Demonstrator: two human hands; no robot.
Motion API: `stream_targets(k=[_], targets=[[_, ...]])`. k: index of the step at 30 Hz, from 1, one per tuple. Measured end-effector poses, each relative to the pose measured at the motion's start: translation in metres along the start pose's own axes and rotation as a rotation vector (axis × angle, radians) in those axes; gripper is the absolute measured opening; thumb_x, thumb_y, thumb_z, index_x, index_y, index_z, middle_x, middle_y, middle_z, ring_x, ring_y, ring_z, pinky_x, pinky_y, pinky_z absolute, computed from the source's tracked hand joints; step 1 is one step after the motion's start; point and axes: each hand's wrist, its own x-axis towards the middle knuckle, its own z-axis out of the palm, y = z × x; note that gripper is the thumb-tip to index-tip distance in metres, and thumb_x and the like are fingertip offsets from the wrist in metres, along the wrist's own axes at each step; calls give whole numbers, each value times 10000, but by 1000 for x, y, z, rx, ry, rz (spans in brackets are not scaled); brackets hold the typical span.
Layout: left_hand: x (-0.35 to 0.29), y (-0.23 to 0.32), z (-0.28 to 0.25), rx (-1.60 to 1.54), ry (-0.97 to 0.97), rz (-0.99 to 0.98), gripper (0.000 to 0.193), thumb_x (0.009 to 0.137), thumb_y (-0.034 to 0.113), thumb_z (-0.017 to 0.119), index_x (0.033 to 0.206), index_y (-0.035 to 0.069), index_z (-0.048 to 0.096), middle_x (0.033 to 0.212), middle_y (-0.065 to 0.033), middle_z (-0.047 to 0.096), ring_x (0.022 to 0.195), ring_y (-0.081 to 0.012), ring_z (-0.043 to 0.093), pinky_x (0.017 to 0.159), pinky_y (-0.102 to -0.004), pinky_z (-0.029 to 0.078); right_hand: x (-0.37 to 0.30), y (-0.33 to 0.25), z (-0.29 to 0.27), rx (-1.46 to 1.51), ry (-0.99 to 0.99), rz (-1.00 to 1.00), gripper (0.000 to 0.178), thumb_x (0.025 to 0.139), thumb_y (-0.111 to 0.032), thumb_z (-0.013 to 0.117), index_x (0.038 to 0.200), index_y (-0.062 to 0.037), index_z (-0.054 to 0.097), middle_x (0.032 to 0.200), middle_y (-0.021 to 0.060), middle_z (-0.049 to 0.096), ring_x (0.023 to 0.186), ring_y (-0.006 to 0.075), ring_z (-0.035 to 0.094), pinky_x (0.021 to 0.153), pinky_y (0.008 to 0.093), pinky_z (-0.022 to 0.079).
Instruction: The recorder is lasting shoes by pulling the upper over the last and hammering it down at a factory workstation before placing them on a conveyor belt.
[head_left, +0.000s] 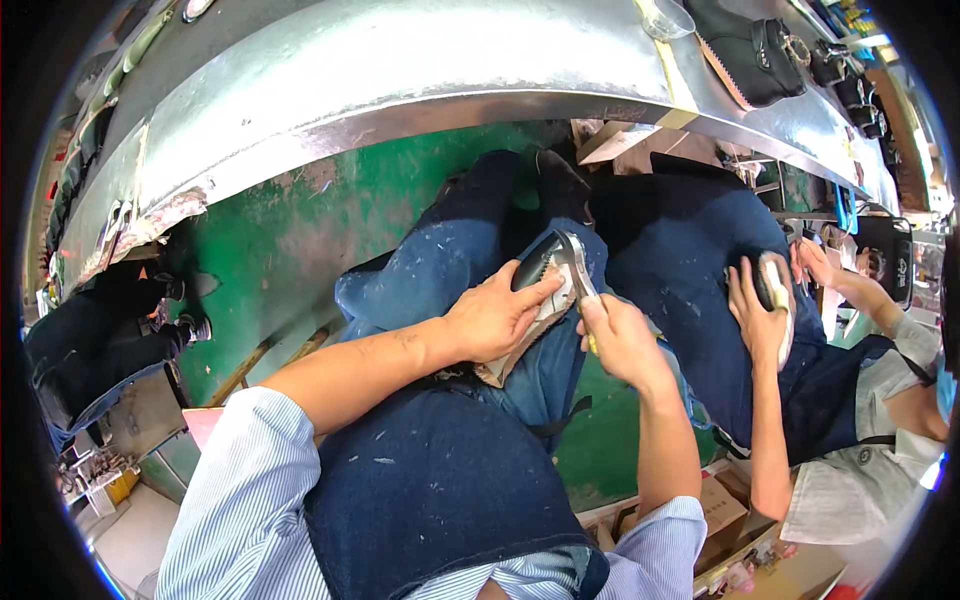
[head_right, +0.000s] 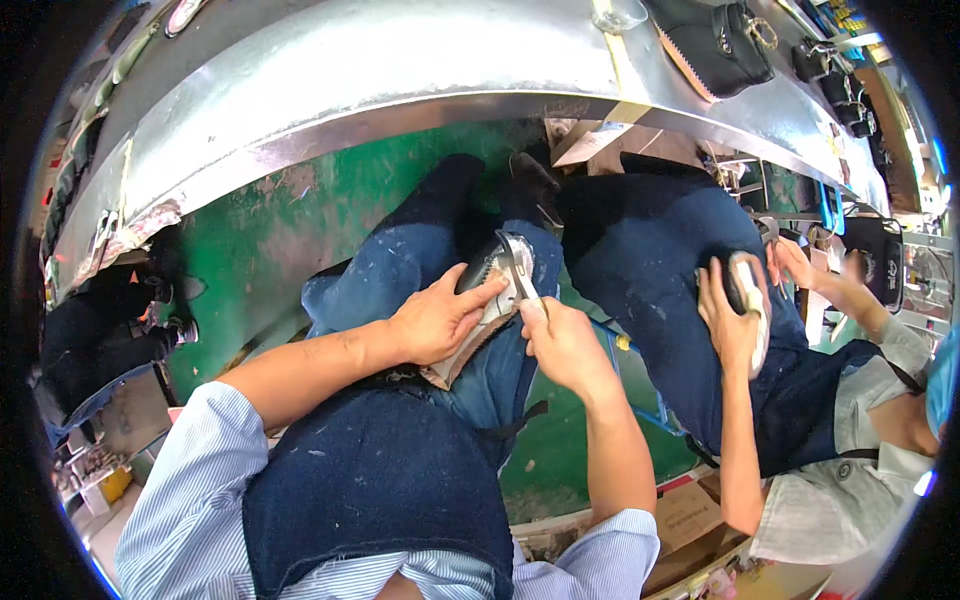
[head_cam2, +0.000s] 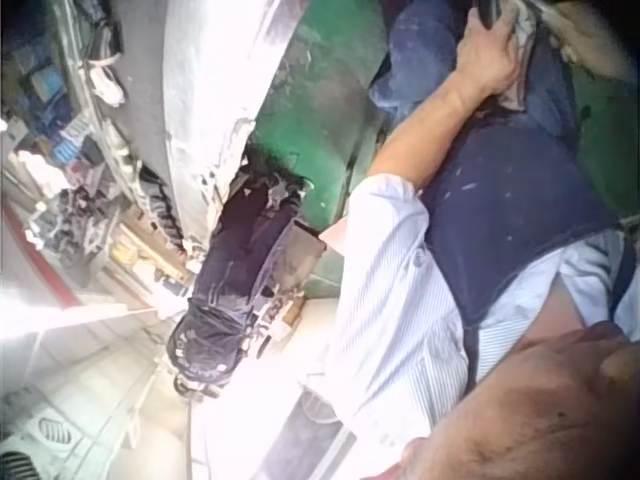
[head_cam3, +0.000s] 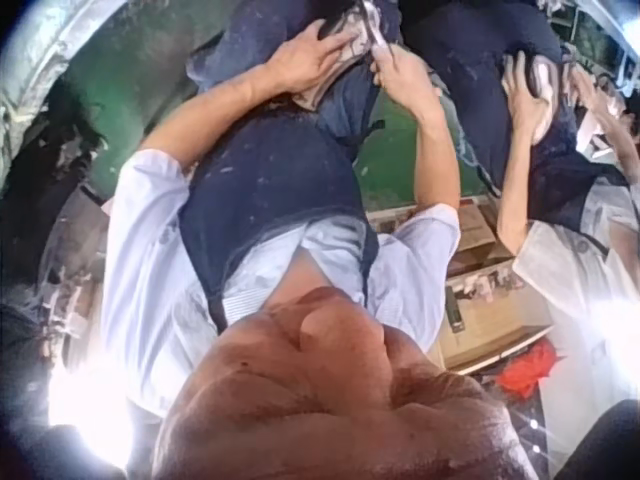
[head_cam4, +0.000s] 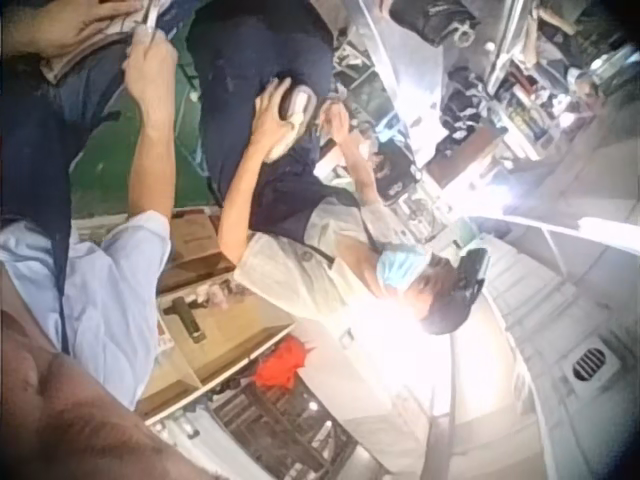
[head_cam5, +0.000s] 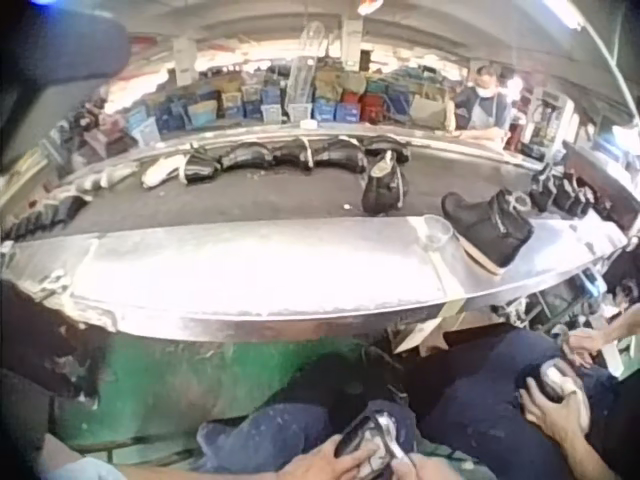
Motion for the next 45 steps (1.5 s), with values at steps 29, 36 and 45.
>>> stream_targets(k=[29,36,45], targets=[[-41,-57,20,-448,-150,69,1012,878,243,646,1547,80,-96,1591,-272,-27,1486,-410,-43,1200,-460,60,-68,-11,65,-94,195,-289,317,967,-264,534,1100,22,563,952,253,644,814,449,636,729,514,510],[-34,-53,1,-426,-224,127,1118,805,228,746,1524,-4,-79,1580,-248,39,1491,-327,39,1194,-382,93,-76,6,80,-154,213,-206,289,961,-268,541,1057,0,586,893,246,650,802,457,633,708,517,504],[29,-37,14,-544,75,-65,503,977,366,563,1264,-30,448,1094,-191,616,1036,-238,595,923,-363,467,-63,22,92,336,479,-52,391,1045,-313,393,1055,36,567,821,75,632,686,134,603,635,291,491]])
